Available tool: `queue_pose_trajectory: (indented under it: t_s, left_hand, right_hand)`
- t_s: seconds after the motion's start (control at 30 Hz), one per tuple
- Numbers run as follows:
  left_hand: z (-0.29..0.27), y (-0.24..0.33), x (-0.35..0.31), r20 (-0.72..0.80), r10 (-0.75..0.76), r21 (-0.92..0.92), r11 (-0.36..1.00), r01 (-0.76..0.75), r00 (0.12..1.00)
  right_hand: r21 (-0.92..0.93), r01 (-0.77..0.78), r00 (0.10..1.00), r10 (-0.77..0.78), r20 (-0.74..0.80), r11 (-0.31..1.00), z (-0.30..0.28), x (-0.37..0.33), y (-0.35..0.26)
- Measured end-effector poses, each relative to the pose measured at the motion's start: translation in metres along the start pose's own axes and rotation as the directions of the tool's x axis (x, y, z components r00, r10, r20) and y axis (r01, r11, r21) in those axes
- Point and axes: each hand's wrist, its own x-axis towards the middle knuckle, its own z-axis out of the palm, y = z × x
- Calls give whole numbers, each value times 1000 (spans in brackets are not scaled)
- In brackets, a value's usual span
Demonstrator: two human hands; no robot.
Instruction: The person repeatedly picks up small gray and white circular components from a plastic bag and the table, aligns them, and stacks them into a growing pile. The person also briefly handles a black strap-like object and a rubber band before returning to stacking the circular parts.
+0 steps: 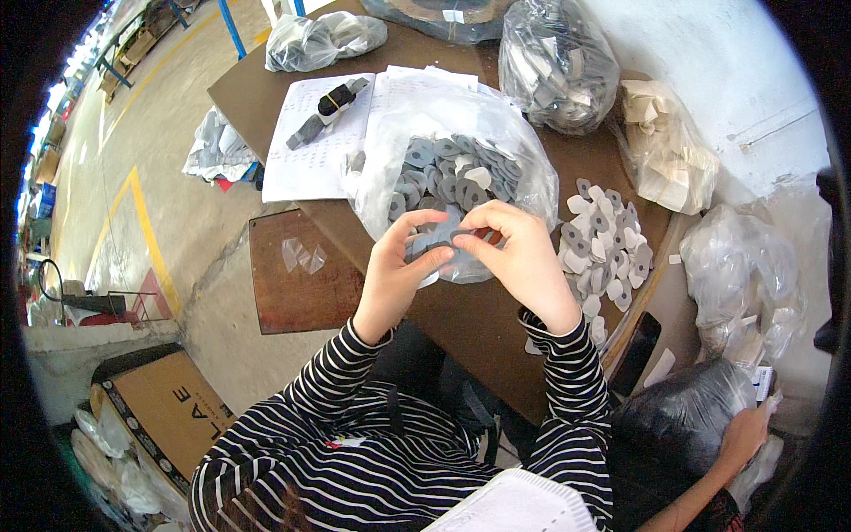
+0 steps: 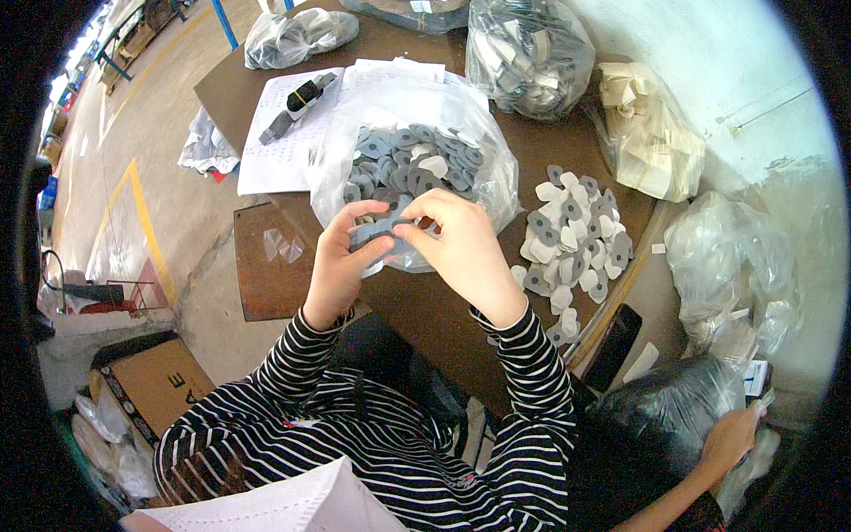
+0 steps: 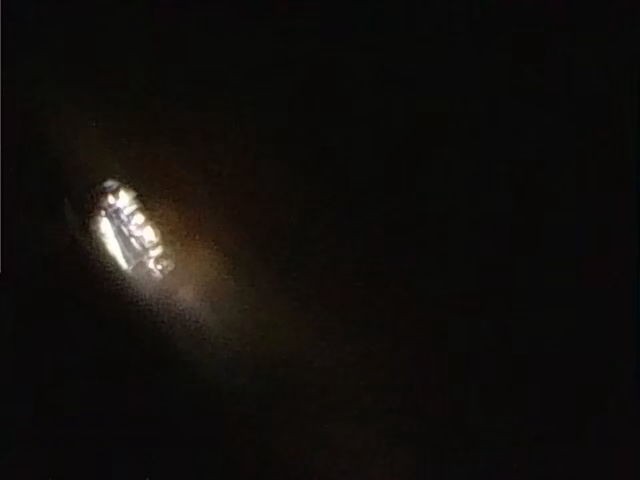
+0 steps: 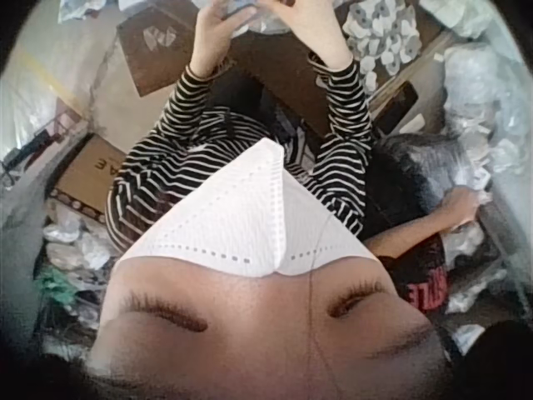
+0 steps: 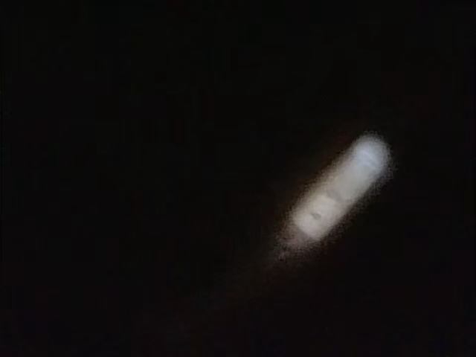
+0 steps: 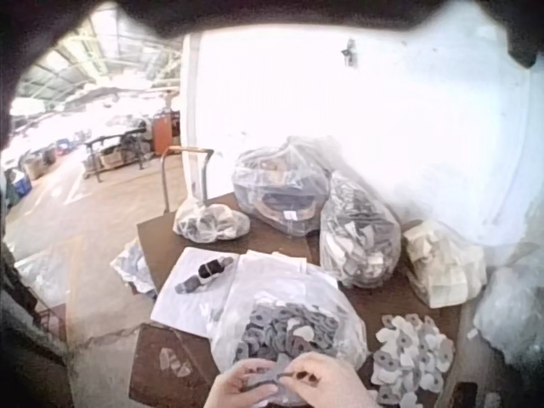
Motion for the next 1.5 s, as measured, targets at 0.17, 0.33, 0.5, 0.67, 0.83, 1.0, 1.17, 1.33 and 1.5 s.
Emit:
queue_pose_trajectory:
  t_s: [0.17, 0.33, 0.5, 0.67, 0.83, 1.0, 1.17, 1.33, 1.5]
  left_hand:
    - [4, 1, -2, -10, -15, -44, 999, 15, 1000]
    - [5, 21, -3, 98, -233, -740, 633, 228, 967]
    - [2, 22, -6, 106, -186, -517, 829, 214, 977]
    - [7, 5, -6, 64, -73, -226, 970, 86, 995]
    - [5, 9, -5, 88, -29, -106, 994, 38, 996]
    - [8, 20, -9, 42, -53, -186, 981, 60, 998]
    - [3, 3, -6, -99, 105, 100, 990, -95, 990]
    - [5, 9, -4, -117, -6, -189, 982, -16, 993]
    - [4, 7, -5, -120, 97, -45, 994, -103, 988]
  right_hand:
    - [84, 7, 999, -3, -52, 996, -1, 2, 2]
    - [194, -49, 976, 88, -198, 980, -23, 27, 32]
    - [-29, 118, 982, -121, -148, 993, -11, 15, 24]
    - [85, 82, 994, -88, 69, 993, 0, 2, 10]
    - [196, 11, 1000, -11, 3, 981, -6, -1, 6]
    - [194, 57, 998, -51, -32, 979, -13, -1, 4]
    - [136, 23, 1000, -24, 5, 990, -8, -5, -9]
    - [201, 20, 991, 8, -136, 979, -13, 4, 5]
    - [-94, 156, 964, -173, -203, 983, -11, 23, 19]
